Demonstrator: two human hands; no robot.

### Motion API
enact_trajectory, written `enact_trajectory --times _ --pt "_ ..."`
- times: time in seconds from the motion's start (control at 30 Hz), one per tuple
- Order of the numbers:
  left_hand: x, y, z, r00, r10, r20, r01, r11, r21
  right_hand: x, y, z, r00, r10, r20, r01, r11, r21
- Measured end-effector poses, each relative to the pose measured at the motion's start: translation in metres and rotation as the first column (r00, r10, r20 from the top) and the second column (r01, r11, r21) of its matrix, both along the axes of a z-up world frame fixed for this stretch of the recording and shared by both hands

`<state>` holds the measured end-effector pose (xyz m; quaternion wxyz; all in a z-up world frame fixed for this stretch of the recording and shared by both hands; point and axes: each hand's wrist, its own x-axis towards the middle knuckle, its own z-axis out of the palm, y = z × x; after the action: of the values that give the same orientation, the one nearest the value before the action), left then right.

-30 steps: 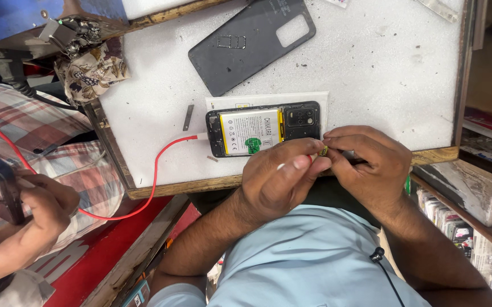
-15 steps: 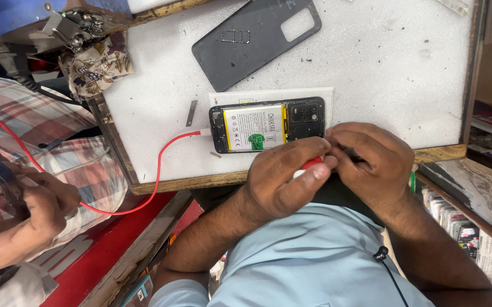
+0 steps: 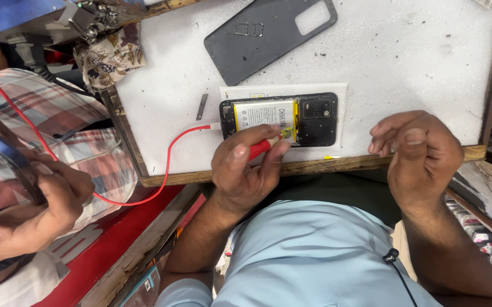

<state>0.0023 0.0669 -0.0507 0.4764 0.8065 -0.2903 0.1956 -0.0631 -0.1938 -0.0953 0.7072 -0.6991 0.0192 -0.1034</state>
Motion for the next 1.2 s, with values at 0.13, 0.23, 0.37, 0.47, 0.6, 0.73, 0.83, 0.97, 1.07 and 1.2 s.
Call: enact_trajectory --times 0.13,0.23,0.37,0.47,0.6,0.73,0.83,0.97,1.07,1.2 --pt "-0.001 0.000 0.001 1.000 -0.016 -0.003 0.016 0.997 0.077 -0.001 0.000 0.002 1.000 -0.021 -0.015 0.021 0.999 0.032" --pt "0.000 -0.002 0.000 1.000 -0.020 0.008 0.019 0.996 0.088 0.002 0.001 0.003 0.999 -0.030 -0.018 0.030 0.999 0.031" --pt "0.000 -0.004 -0.006 0.999 -0.031 0.012 0.029 0.995 0.093 0.003 0.002 0.003 0.999 -0.036 -0.011 0.036 0.999 0.028" --pt "-0.002 -0.004 -0.009 0.999 -0.032 0.014 0.030 0.994 0.104 0.003 0.002 0.002 1.000 -0.029 -0.005 0.029 0.999 0.018" --pt "0.001 -0.007 -0.006 0.999 -0.046 0.013 0.044 0.992 0.120 0.003 0.001 0.001 1.000 -0.018 0.006 0.018 1.000 0.006" --pt "0.009 -0.008 0.007 0.988 -0.153 -0.007 0.153 0.977 0.148 0.001 0.001 0.000 1.000 -0.020 0.005 0.020 1.000 -0.018" --pt "0.013 -0.002 0.025 0.968 -0.242 -0.062 0.248 0.961 0.126 0.003 0.002 0.002 1.000 -0.015 -0.007 0.015 0.997 -0.074" --pt "0.015 0.002 0.041 0.947 -0.266 -0.180 0.301 0.930 0.209 0.013 0.010 0.011 1.000 0.006 -0.016 -0.011 0.946 -0.323" --pt "0.016 0.003 0.042 0.961 -0.209 -0.178 0.245 0.946 0.210 0.015 0.022 0.025 0.997 0.040 -0.070 -0.071 0.844 -0.531" --pt "0.017 0.001 0.039 0.886 -0.365 -0.287 0.408 0.907 0.105 0.021 0.029 0.039 0.994 0.066 -0.085 -0.106 0.738 -0.666"
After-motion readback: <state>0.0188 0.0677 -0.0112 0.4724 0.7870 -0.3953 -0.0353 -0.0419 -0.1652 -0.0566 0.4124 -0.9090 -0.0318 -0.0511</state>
